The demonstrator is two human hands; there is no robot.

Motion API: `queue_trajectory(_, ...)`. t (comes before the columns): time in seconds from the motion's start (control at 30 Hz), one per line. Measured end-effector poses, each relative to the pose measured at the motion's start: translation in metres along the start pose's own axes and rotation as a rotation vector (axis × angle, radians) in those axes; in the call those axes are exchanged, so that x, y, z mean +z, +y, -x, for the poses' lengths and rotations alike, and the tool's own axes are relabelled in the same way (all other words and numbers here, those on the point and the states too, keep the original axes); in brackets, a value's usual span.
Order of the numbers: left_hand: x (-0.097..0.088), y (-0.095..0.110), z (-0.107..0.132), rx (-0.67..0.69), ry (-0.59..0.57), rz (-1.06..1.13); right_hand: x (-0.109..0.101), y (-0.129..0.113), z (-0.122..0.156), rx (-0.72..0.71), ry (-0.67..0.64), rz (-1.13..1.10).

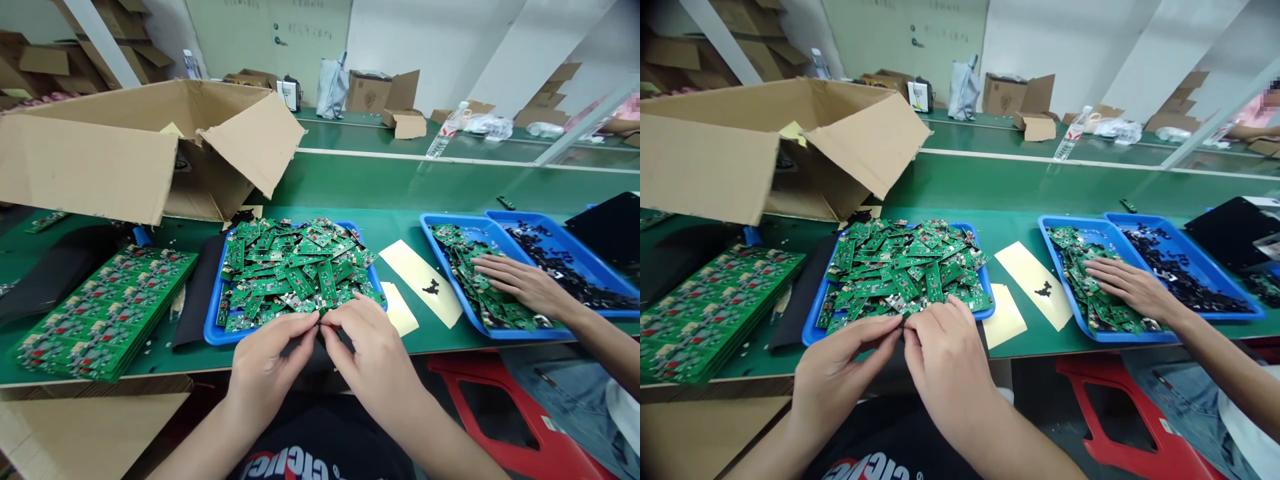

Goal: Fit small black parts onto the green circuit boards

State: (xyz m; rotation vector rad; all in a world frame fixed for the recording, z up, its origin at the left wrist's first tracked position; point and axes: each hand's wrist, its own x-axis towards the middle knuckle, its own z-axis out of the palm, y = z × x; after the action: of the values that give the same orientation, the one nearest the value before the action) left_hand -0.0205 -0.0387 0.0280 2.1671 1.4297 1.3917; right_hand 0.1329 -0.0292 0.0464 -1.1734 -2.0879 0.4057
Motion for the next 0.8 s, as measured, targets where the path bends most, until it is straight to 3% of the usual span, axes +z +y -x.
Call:
queue_trajectory(0.1,0.001,0.000,-0.001,0.037,0.006,-0.050,0.005,-0.003,0.000,-0.029,0.017,0.043)
queue_trajectory(0.23,0.001,0.004,-0.003,0.118,0.050,-0.102,0.008,0.002,-0.004,-0.060,0.142,0.136)
queue_trajectory(0.3,-0.001,0.005,-0.003,0.108,0.077,-0.090,-0.001,0.012,-0.007,0.014,0.259,0.202)
queue_trajectory(0.37,-0.004,0.005,-0.001,0.013,0.096,-0.025,-0.016,0.024,-0.009,0.130,0.330,0.175)
queue_trajectory(0.47,-0.006,0.001,0.001,-0.203,0.115,0.161,-0.034,0.036,-0.004,0.190,0.147,-0.128)
queue_trajectory(0.57,-0.006,-0.001,0.002,-0.343,0.093,0.300,-0.035,0.034,0.007,0.231,-0.045,-0.408)
queue_trajectory(0.7,-0.006,0.002,-0.001,-0.342,0.073,0.347,-0.022,0.021,0.022,0.327,-0.214,-0.778)
queue_trajectory(0.8,-0.005,0.003,-0.004,-0.283,0.099,0.327,-0.011,0.014,0.030,0.401,-0.187,-0.916)
